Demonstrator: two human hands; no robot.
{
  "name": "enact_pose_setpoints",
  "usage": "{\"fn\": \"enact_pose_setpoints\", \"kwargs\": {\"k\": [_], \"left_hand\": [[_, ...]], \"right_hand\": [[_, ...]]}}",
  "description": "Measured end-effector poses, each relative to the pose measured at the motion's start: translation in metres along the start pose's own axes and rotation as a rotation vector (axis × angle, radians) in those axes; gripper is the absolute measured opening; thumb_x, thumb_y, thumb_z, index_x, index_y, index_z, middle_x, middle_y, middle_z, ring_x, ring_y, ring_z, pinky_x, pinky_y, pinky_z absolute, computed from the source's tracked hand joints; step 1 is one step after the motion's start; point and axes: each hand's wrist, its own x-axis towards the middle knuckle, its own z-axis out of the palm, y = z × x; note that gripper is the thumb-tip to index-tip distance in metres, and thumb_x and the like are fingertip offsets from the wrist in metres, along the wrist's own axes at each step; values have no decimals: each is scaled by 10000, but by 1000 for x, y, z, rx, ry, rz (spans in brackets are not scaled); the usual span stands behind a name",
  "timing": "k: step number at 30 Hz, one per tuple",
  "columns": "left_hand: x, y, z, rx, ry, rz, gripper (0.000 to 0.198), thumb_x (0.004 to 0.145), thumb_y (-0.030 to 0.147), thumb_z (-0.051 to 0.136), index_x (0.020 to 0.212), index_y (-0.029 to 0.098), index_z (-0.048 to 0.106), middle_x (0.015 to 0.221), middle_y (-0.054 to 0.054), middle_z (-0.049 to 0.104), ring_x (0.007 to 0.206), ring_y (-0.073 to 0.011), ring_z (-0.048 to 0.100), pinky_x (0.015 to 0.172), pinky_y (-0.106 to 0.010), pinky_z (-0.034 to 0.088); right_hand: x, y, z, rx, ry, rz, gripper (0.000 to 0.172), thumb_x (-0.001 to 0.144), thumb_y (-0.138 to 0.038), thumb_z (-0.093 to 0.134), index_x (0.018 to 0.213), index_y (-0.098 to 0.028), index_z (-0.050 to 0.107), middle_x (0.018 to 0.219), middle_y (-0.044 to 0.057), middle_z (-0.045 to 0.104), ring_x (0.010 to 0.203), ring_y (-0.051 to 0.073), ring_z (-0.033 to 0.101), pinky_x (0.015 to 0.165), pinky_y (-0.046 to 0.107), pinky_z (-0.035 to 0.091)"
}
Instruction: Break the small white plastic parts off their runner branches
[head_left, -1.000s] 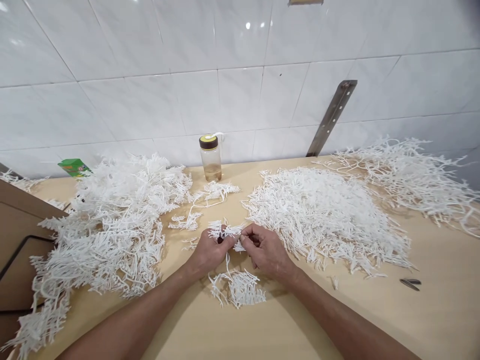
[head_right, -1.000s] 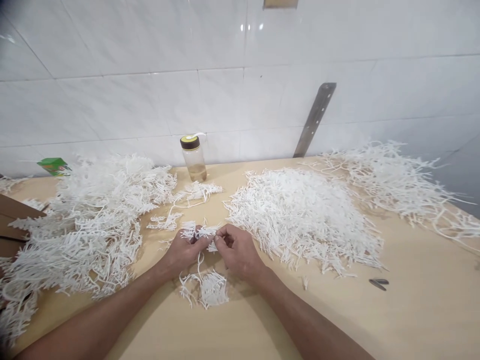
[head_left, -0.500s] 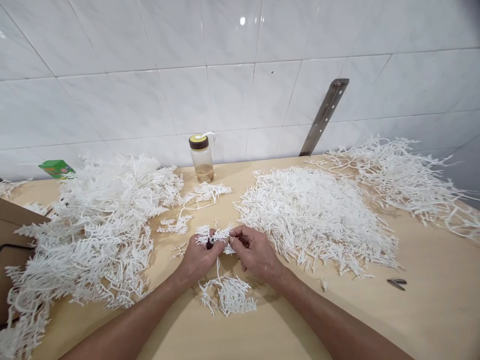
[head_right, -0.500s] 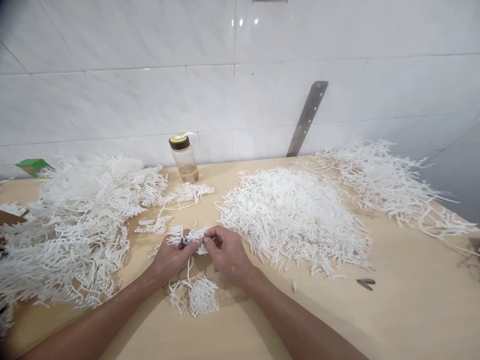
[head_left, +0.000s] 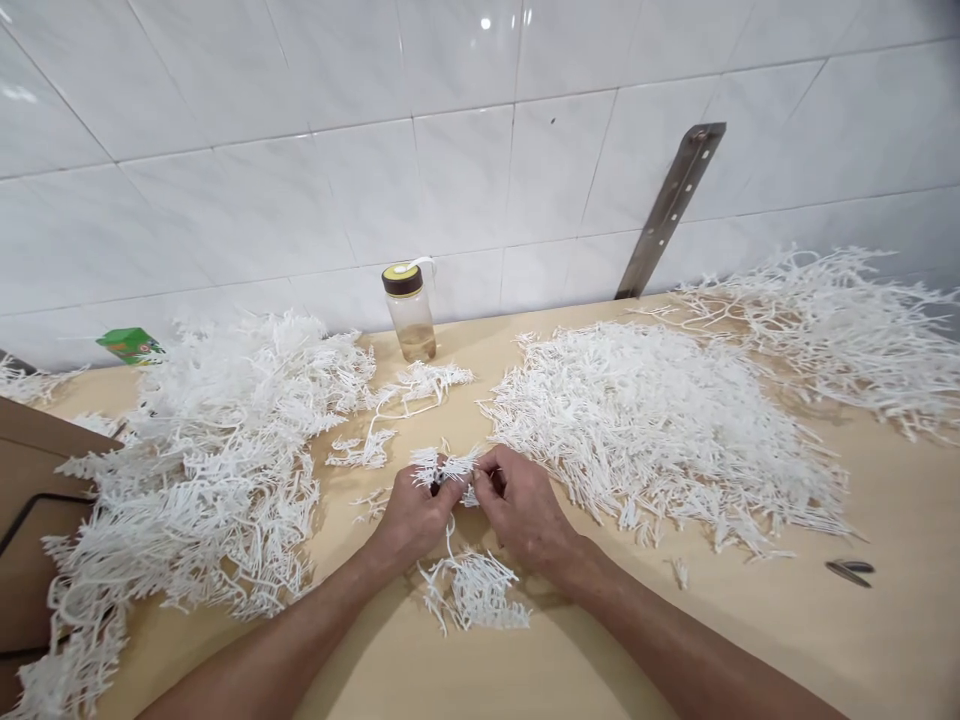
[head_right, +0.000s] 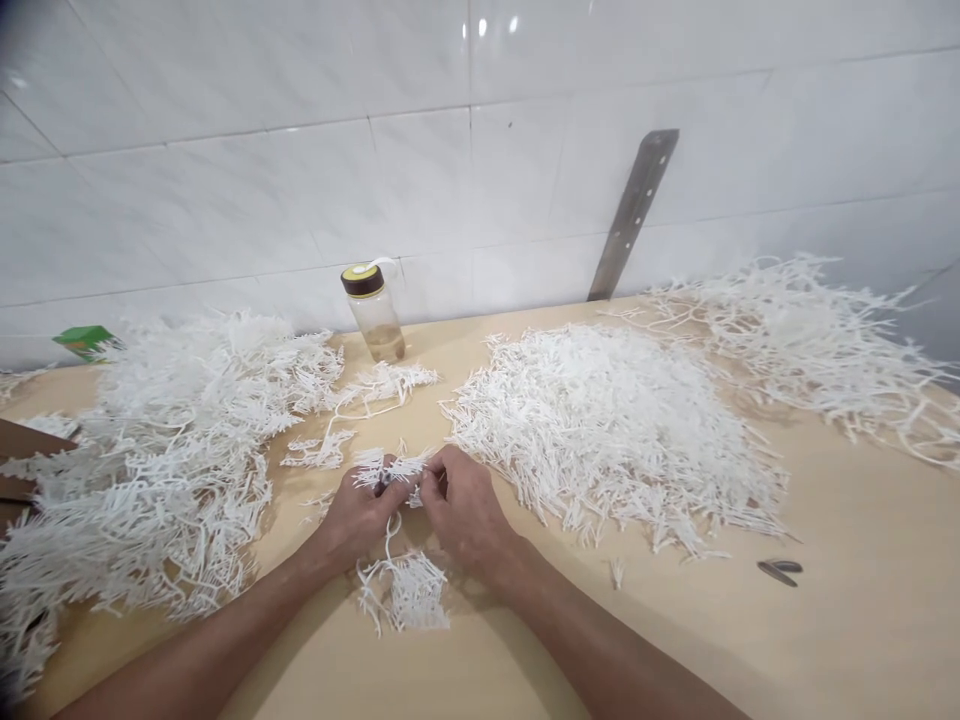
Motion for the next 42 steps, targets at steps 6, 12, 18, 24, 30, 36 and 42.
{"fn": "enact_pose_setpoints", "kwargs": {"k": [6, 12, 18, 24, 30, 36, 42], "left_hand": [[-3, -8, -1, -30, 107, -33, 230, 764, 374, 671, 704, 160, 610, 608, 8, 562, 581, -133, 495, 572, -251, 421], [-4, 0, -1, -98, 160, -36, 246, 742, 386, 693, 689, 155, 628, 565, 16, 547, 543, -127, 473, 548, -252, 416], [-5, 4, 0, -102, 161, 38, 272, 762, 417, 690, 713, 152, 650, 645, -11, 620, 630, -156, 546, 636, -276, 458], [-1, -7, 4, -58, 198, 69, 247, 784, 385, 673, 698, 160, 614, 643, 3, 608, 622, -141, 533, 642, -262, 444], [-1, -9, 4, -72, 208, 67, 260, 784, 391, 688, 688, 167, 596, 637, 17, 588, 627, -136, 526, 651, -253, 437], [-1, -13, 4, -61, 192, 69, 277, 790, 409, 682, 698, 167, 580, 628, 20, 565, 623, -135, 515, 633, -253, 430], [-2, -13, 4, -38, 185, 78, 268, 806, 408, 638, 727, 152, 628, 672, -6, 625, 656, -155, 553, 664, -271, 452]], "right_hand": [[9, 2, -5, 174, 24, 298, 105, 861, -318, 534, 812, -229, 509, 524, -64, 514, 322, 117, 455, 323, 245, 381], [7, 4, -9, 250, -21, 207, 254, 876, -461, 583, 882, -208, 602, 538, -54, 534, 326, 99, 430, 328, 237, 364], [4, 4, -6, 138, -40, -42, 292, 895, -443, 590, 828, -190, 721, 693, 23, 674, 615, 148, 597, 588, 270, 476], [3, 2, -1, 182, -109, 1, 241, 860, -399, 632, 907, -195, 751, 765, 27, 721, 670, 161, 624, 616, 276, 488], [3, 3, 0, 152, -108, 19, 228, 876, -389, 613, 891, -208, 750, 792, 25, 728, 698, 167, 632, 644, 284, 487], [3, 2, 0, 126, -100, 10, 219, 882, -357, 587, 835, -200, 733, 740, 14, 706, 676, 159, 622, 638, 279, 474], [1, 0, 3, 73, -75, -23, 186, 864, -324, 582, 814, -186, 697, 717, 7, 685, 637, 144, 590, 607, 269, 456]]}}
